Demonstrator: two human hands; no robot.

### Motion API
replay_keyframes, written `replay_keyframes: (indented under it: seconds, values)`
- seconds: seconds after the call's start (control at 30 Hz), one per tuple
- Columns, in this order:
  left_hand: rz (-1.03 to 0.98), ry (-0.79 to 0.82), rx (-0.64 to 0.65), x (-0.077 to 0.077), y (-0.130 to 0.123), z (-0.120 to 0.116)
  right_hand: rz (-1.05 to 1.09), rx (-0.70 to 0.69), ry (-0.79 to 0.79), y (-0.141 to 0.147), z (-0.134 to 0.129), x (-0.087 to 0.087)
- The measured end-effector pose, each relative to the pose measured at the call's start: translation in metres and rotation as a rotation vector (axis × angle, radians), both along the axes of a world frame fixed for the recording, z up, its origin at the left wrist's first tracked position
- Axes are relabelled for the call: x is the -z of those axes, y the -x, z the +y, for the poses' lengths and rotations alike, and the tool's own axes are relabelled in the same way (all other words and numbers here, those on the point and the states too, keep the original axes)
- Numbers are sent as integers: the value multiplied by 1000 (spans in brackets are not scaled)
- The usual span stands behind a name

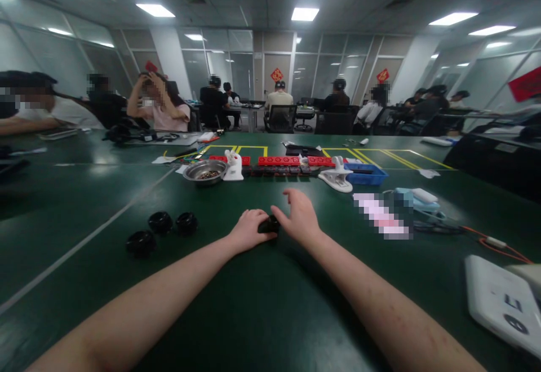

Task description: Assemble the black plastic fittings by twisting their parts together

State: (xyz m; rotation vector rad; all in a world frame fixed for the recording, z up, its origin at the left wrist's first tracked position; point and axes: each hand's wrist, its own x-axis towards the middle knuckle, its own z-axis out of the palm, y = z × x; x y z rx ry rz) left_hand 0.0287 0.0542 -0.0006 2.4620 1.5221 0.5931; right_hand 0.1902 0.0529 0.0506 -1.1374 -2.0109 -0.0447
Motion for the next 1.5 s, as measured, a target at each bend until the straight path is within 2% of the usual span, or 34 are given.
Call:
replay_keyframes:
  seconds: [0.1,0.2,0.33,0.53,0.77,1.0,1.23,1.5]
  values:
    - [8,-50,22,1,1,1,-79,-42,44,-7,16,30]
    - [12,-55,25,2,1,0,-90,-122,39,-7,15,39]
    - [15,-45,3,1,0,-1,-77,-202,21,-3,12,40]
    - [10,-19,-5,1,0,-2,-44,-221,5,-1,9,41]
    - [4,-7,-18,1,-1,-2,-49,-324,3,5,0,41]
    - [4,-8,-2,0,0,-3,-22,-197,22,2,7,41]
    - [-1,1,-3,2,1,0,-45,-259,6,4,2,41]
    - [7,11,-11,-1,-1,-3,-120,-198,-20,6,2,40]
